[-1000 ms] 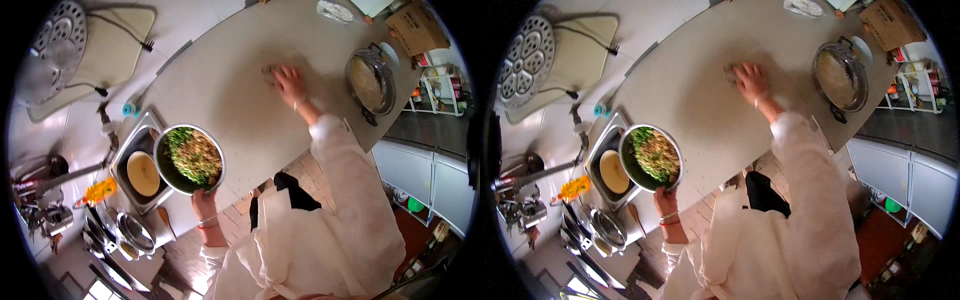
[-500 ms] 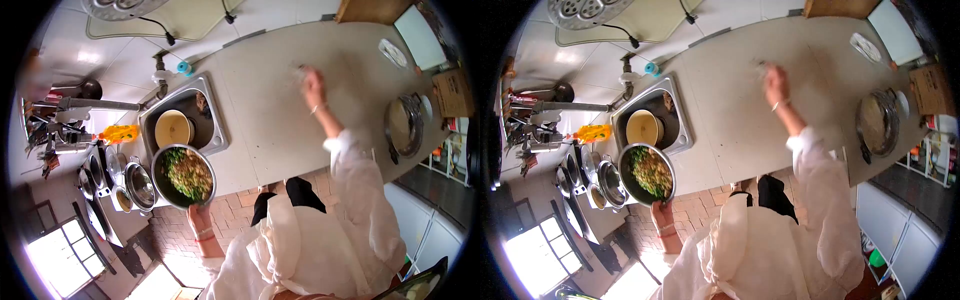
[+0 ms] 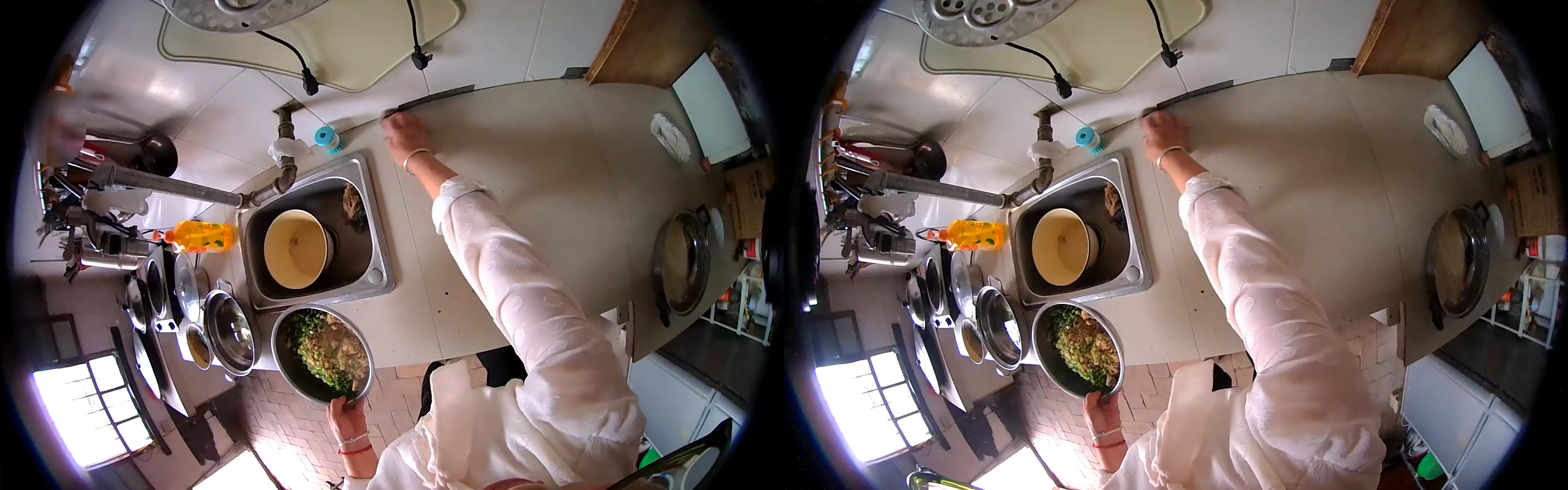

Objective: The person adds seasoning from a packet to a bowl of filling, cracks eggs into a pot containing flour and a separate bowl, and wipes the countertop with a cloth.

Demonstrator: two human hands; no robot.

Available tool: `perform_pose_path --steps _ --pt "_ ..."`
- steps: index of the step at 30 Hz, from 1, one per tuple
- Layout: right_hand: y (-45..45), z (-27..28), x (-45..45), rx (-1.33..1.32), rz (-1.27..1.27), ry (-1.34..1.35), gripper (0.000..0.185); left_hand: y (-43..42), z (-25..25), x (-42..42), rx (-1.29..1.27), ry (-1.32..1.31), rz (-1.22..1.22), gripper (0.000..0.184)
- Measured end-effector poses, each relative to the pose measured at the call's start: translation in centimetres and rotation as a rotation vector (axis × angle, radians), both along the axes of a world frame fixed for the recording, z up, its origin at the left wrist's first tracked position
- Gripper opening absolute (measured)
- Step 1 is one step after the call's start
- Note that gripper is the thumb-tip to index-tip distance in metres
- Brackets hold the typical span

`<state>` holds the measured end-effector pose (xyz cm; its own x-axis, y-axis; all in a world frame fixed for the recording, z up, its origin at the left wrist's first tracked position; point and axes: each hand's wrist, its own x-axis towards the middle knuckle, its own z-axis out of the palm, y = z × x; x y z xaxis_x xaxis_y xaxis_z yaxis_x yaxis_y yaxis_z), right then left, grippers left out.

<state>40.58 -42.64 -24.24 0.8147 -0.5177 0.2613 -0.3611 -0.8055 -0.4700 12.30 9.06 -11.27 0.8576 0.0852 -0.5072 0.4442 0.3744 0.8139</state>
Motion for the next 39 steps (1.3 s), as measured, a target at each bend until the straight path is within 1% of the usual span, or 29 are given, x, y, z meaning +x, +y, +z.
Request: perform_pose_path --steps 2,5,6,8,10,12,14,15,16,18,20,21,23,24,26,27,28,30,31,33,35,36,37,38,39 --pt "1.4 -1.4 0.6 -0.071 0.209 -0.133 0.046 -1.3 0.0 0.7 -0.033 0.009 -0.024 0.036" --pt "1.6 -1.4 -1.3 -0.056 0.380 -0.088 0.041 -2.3 0.9 1.3 -0.060 -0.001 -0.115 0.042" --pt "2.1 -1.2 -2.8 -0.074 0.416 -0.113 0.039 -2.6 1.2 1.6 -0.071 -0.005 -0.148 0.045" --pt "4.6 -0.8 -8.8 -0.101 0.469 -0.148 0.034 -3.4 2.4 2.1 -0.069 -0.028 -0.163 0.044" --pt "10.1 -0.7 -15.8 -0.149 0.519 -0.255 0.027 -2.7 2.4 2.5 -0.081 -0.004 -0.182 0.042" --pt "16.2 1.8 -24.1 -0.058 0.603 -0.285 0.019 -1.3 2.1 3.1 -0.052 0.010 -0.224 0.041" --pt "22.7 2.5 -31.5 0.003 0.577 -0.188 0.020 -1.1 2.2 4.3 -0.028 0.009 -0.286 0.042" --pt "25.6 1.8 -35.0 0.032 0.590 -0.254 0.024 -1.0 2.4 4.7 -0.007 0.015 -0.314 0.045" --pt "28.4 -1.7 -37.3 0.114 0.695 -0.321 0.027 -0.9 2.6 5.1 0.014 0.019 -0.342 0.048" --pt "28.6 -1.7 -39.5 0.126 0.681 -0.275 0.029 -0.3 2.0 6.1 0.005 0.022 -0.390 0.048" --pt "22.0 1.8 -37.7 0.251 0.422 -0.278 0.032 -0.2 1.8 6.7 0.025 0.019 -0.405 0.047" --pt "18.1 2.8 -36.3 0.282 0.263 -0.324 0.032 -0.2 1.8 6.9 0.021 0.023 -0.413 0.047" --pt "8.8 2.7 -32.5 0.135 -0.055 -0.384 0.032 -0.3 1.6 7.1 0.019 0.034 -0.423 0.047" --pt "4.8 2.4 -30.5 0.049 -0.197 -0.368 0.033 -0.3 1.5 7.0 0.016 0.037 -0.419 0.043" --pt "-1.0 1.2 -27.3 -0.053 -0.420 -0.271 0.034 -0.7 1.4 6.7 -0.003 0.038 -0.404 0.033" --pt "-2.5 0.4 -25.9 -0.071 -0.478 -0.223 0.035 -2.4 2.7 6.0 -0.002 0.020 -0.412 0.037" --pt "-3.1 -0.6 -24.3 -0.075 -0.433 -0.224 0.036 -2.6 2.2 5.9 0.011 0.019 -0.417 0.039" --pt "-2.7 -2.9 -22.1 -0.069 -0.137 -0.306 0.034 -2.1 1.9 5.5 0.038 0.029 -0.423 0.041" --pt "0.6 -2.0 -22.1 -0.085 0.002 -0.347 0.031 -2.1 1.8 5.3 0.035 0.039 -0.428 0.041" --pt "9.7 -0.2 -24.5 -0.035 0.188 -0.358 0.026 -1.5 0.7 5.5 0.021 0.095 -0.425 0.039" --pt "20.8 1.0 -29.7 0.094 0.362 -0.354 0.022 -1.6 0.6 6.0 0.006 0.106 -0.459 0.035" --pt "25.6 1.4 -32.8 0.140 0.469 -0.372 0.020 -1.8 0.3 6.4 0.022 0.107 -0.485 0.037" --pt "29.0 1.7 -35.4 0.152 0.566 -0.396 0.019 -1.7 -0.3 6.9 0.041 0.113 -0.514 0.039" --pt "30.3 3.5 -36.9 0.173 0.601 -0.402 0.017 -1.7 -0.1 7.4 0.062 0.128 -0.545 0.041" --pt "30.1 4.5 -37.7 0.211 0.522 -0.323 0.018 -2.0 -0.1 7.5 0.045 0.114 -0.494 0.019"
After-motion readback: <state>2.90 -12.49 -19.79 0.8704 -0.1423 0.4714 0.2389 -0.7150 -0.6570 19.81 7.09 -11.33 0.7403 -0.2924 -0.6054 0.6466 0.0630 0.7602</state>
